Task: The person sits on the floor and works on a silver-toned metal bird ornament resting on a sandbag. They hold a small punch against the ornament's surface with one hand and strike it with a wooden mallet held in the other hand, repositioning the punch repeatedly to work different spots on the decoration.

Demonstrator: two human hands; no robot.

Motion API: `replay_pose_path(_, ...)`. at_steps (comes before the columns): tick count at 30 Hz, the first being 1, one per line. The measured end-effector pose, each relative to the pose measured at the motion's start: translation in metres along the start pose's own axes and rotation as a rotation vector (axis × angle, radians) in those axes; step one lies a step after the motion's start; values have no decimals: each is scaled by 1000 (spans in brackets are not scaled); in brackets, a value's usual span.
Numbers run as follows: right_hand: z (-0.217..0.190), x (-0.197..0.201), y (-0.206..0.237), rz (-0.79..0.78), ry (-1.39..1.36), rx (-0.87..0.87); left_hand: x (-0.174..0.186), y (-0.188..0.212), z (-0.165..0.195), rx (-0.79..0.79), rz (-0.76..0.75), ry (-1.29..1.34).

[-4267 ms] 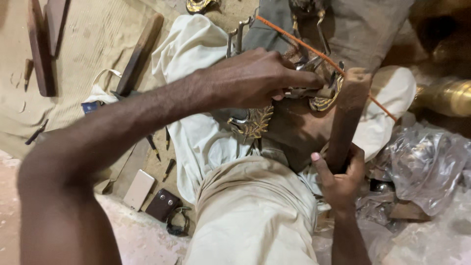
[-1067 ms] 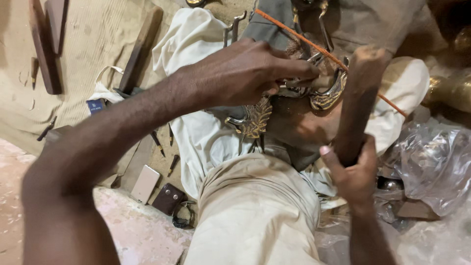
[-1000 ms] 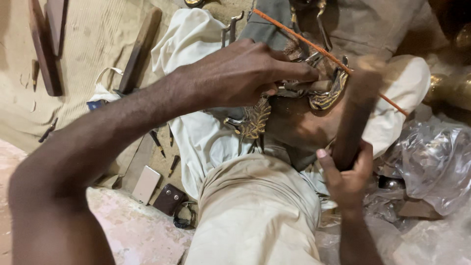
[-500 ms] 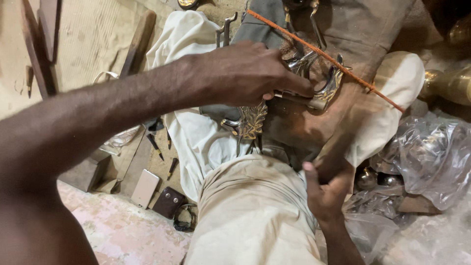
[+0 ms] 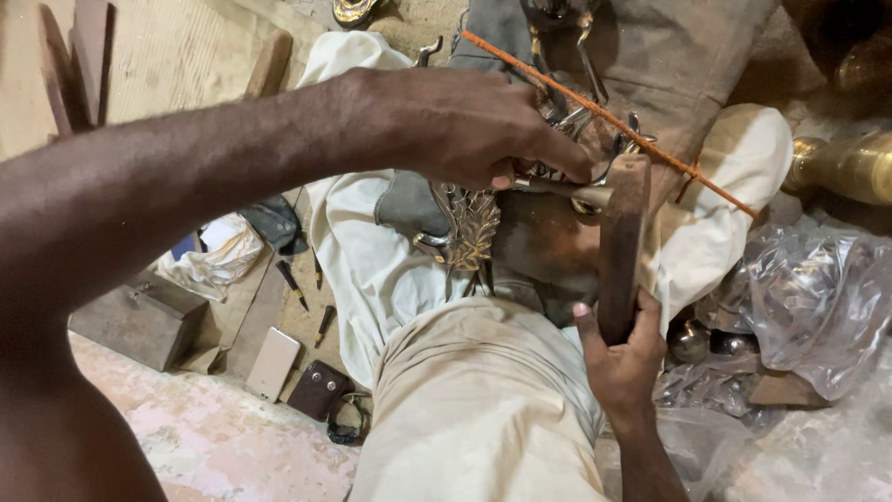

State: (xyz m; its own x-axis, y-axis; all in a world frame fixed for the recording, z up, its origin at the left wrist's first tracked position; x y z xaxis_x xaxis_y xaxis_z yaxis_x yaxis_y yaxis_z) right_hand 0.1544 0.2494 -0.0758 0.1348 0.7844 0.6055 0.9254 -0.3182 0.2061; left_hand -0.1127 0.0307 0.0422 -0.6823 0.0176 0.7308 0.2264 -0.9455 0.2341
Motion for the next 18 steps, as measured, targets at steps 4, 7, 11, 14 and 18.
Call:
replay_pose_path(4, 0, -3, 2, 62, -322, 7, 3, -1, 1, 24, -72, -76)
replay_pose_path(7, 1, -2, 5, 67, -108, 101, 3, -1, 2, 37, -103, -100)
replay_pose_path(11, 6, 0, 3, 61, -392, 101, -1, -1, 1, 3, -39, -109)
replay_pose_path(14, 8, 2, 0, 42, 111, 59, -6, 2, -3, 4, -8, -111)
replay_pose_path(18, 7, 5, -4, 10, -283, 92, -14, 7, -7, -17, 114, -131)
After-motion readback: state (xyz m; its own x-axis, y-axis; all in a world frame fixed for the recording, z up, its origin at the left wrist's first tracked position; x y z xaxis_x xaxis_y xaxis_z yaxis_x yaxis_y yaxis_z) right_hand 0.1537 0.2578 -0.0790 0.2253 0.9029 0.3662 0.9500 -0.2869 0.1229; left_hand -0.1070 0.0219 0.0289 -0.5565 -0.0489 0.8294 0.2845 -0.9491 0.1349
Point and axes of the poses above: each hand's wrist, its own y-axis away from the middle knuckle, its own x-axis out of the back of the hand, z = x × y, the point moved 2 cm from there along -y, towards the middle knuckle, and after that the axes turned 1 degree about -x, right-handed, at the moved point
